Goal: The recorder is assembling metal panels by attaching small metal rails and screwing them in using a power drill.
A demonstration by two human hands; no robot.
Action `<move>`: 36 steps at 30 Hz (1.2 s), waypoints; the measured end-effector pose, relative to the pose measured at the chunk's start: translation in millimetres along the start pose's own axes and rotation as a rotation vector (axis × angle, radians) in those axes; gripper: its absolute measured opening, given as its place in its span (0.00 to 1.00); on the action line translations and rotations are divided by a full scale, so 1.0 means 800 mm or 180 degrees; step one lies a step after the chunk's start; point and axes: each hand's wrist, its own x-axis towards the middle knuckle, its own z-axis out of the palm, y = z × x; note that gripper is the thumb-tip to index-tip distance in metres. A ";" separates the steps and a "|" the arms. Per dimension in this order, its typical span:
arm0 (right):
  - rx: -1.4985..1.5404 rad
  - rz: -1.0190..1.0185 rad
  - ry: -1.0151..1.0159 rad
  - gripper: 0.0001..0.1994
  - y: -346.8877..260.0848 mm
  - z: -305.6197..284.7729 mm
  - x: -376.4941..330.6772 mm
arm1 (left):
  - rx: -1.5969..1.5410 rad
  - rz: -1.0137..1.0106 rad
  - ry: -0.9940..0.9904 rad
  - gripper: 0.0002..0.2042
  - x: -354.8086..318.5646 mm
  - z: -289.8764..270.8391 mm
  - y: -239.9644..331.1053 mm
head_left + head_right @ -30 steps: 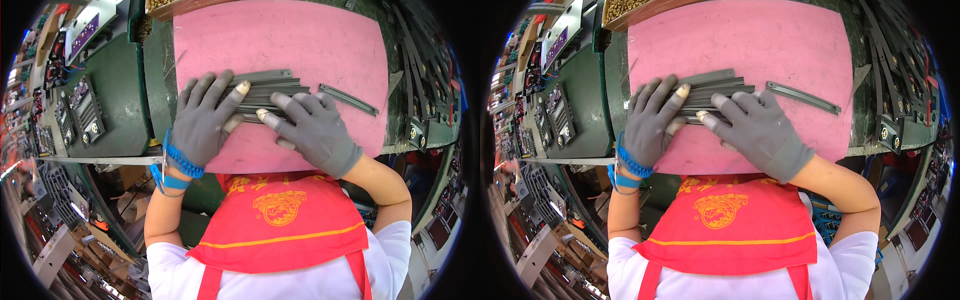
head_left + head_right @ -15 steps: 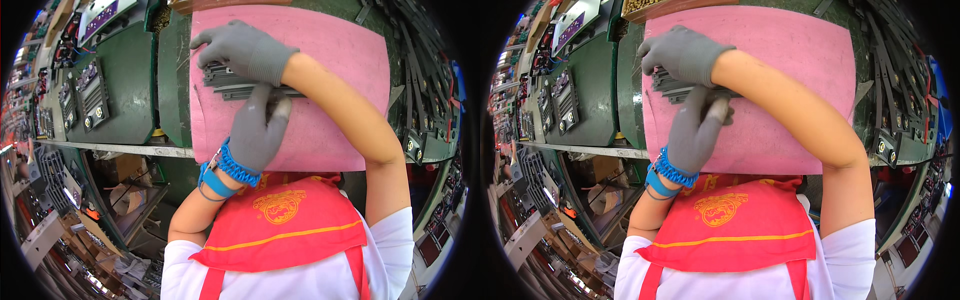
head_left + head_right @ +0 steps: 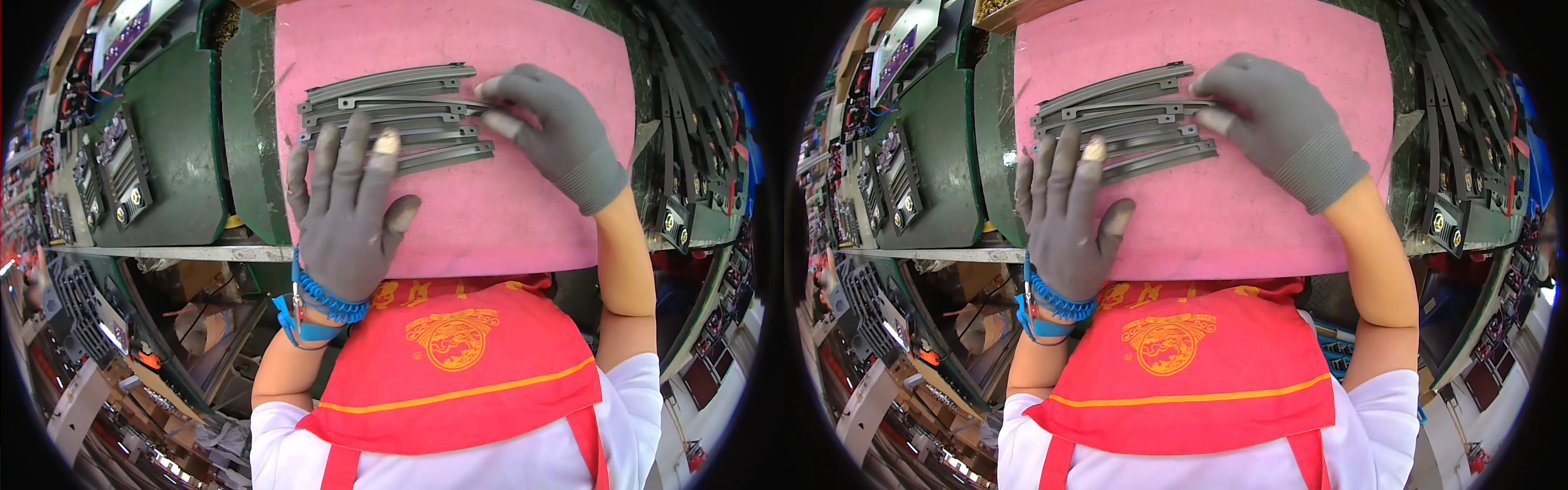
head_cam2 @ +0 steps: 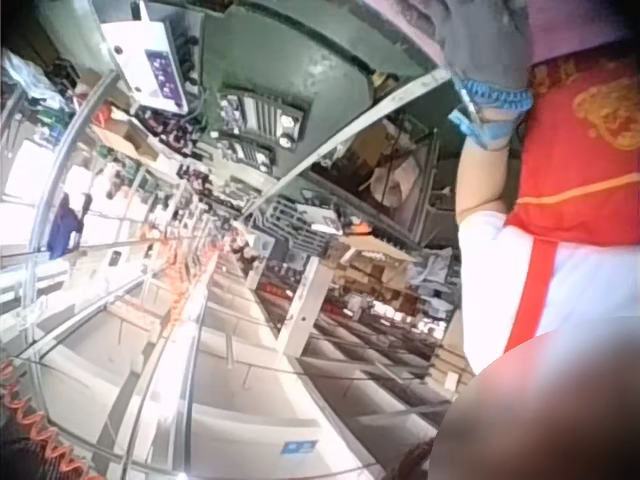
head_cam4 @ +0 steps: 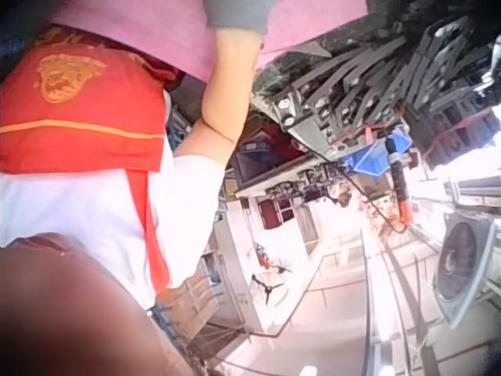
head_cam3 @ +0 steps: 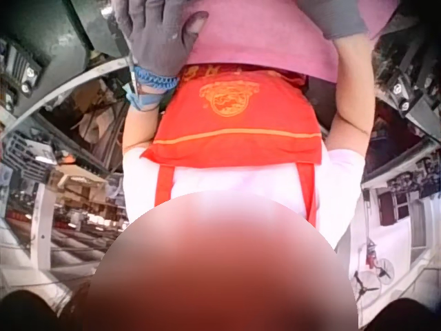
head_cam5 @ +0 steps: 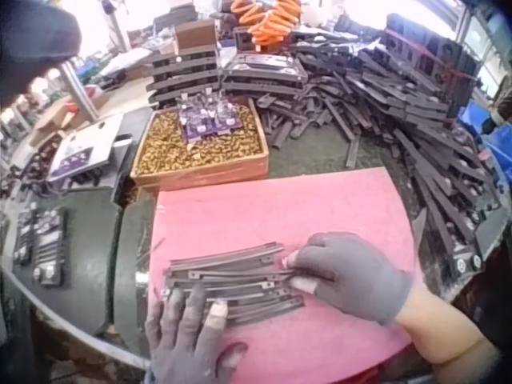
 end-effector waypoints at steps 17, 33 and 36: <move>-0.0851 0.0817 -0.0518 0.06 0.048 -0.096 -0.081 | 0.0693 -0.0087 -0.0559 0.27 -0.013 -0.010 0.010; -0.0352 -0.0985 0.0190 0.09 0.030 0.025 0.056 | 0.0109 0.0075 0.0088 0.12 0.035 -0.008 -0.042; -0.0071 -0.0546 0.0061 0.08 0.036 0.012 0.051 | 0.0128 0.0085 0.0180 0.07 0.029 -0.010 -0.048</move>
